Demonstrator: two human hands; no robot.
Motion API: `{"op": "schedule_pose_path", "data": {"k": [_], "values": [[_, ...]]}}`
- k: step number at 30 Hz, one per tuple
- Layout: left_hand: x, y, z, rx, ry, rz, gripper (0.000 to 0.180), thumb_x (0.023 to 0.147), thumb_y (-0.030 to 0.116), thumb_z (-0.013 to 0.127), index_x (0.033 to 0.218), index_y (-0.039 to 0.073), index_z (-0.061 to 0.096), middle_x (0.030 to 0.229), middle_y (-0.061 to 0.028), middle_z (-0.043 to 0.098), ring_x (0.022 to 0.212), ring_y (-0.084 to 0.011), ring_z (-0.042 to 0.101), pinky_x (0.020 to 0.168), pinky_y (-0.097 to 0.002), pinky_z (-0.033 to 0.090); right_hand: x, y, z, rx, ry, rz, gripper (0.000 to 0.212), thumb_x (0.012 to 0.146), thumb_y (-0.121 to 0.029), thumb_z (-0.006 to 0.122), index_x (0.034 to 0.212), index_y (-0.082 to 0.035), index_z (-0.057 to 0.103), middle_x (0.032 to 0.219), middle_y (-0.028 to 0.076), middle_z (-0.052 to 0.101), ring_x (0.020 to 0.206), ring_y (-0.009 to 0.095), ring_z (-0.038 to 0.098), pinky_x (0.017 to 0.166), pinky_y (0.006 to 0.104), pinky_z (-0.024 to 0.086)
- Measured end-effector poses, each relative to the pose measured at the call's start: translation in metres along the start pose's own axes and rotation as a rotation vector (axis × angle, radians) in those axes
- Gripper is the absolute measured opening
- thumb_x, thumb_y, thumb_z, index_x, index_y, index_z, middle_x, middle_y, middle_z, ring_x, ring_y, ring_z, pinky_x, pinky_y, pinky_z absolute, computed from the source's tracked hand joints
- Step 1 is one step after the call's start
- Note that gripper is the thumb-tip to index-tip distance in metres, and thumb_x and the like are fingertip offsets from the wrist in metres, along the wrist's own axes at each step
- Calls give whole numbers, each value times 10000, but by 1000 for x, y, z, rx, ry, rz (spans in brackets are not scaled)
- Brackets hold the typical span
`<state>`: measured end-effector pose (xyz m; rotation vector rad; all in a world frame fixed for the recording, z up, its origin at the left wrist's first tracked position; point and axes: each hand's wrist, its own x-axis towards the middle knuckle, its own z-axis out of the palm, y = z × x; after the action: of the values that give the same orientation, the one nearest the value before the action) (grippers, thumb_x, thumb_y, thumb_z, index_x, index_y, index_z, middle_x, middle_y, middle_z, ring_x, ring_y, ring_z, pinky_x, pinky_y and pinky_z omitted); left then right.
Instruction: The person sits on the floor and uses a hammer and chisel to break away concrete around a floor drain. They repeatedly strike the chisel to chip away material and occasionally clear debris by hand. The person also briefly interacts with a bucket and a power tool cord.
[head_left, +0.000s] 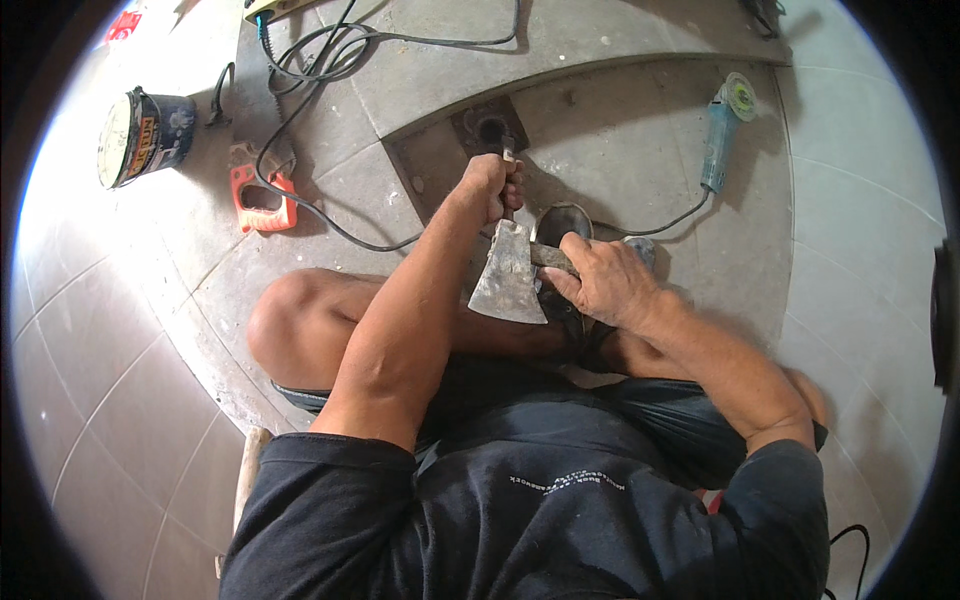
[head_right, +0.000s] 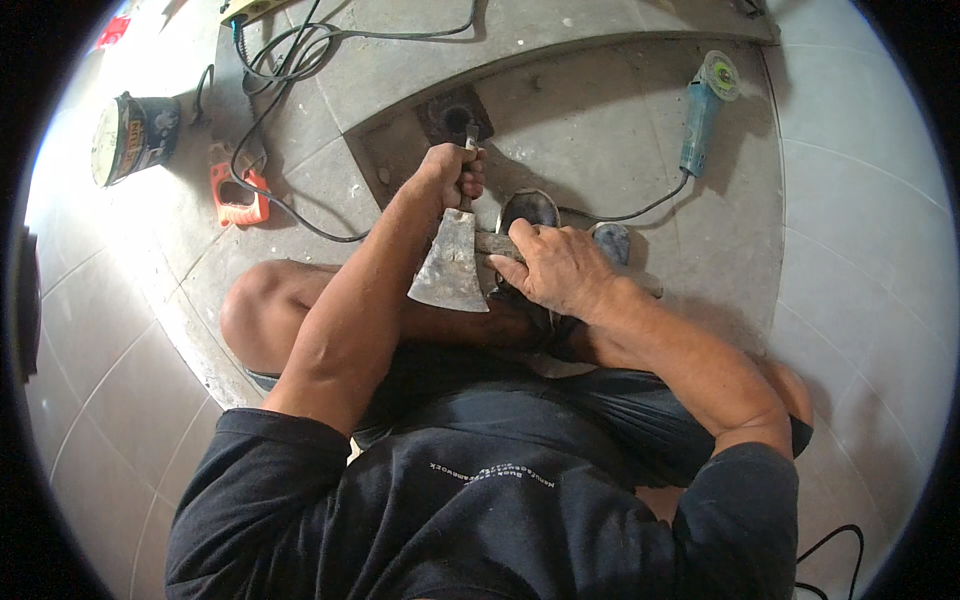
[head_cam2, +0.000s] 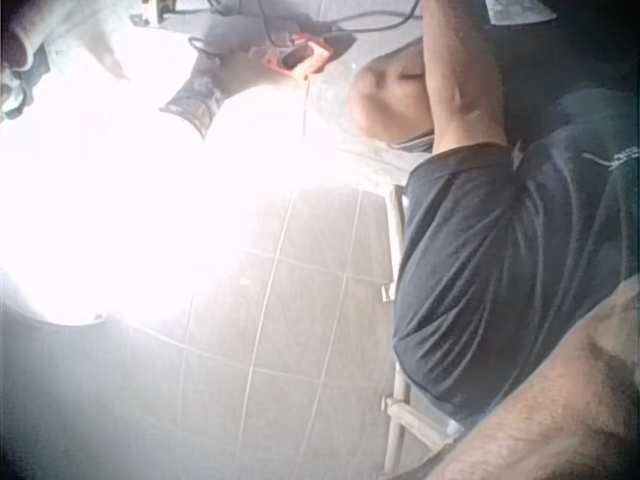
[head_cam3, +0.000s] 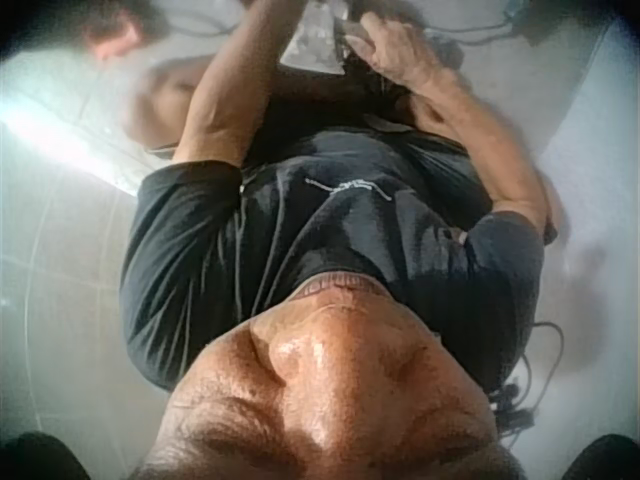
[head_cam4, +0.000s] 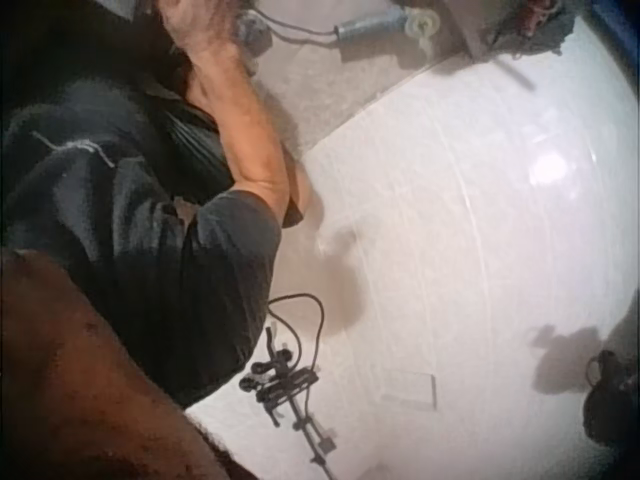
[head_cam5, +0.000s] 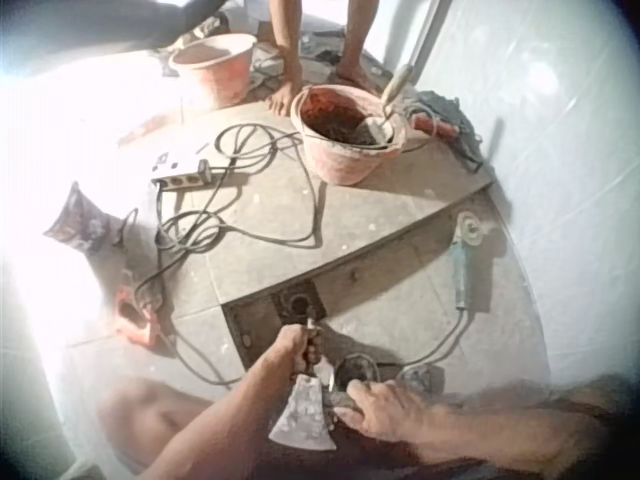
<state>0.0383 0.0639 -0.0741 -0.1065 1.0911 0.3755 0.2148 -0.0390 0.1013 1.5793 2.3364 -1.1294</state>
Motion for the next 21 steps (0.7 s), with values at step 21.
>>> {"op": "schedule_pose_path", "data": {"k": [21], "values": [[-1, -5, -7, -55, -110, 56, 166, 1061, 131, 409, 1018, 40, 541, 774, -2, 468, 577, -101, 355, 489, -265, 294, 10, 27, 19, -326, -2, -72, 515, 987, -533, 607, 874, -32, 571, 698, 143, 661, 677, 340, 735, 595, 427, 611]]}}
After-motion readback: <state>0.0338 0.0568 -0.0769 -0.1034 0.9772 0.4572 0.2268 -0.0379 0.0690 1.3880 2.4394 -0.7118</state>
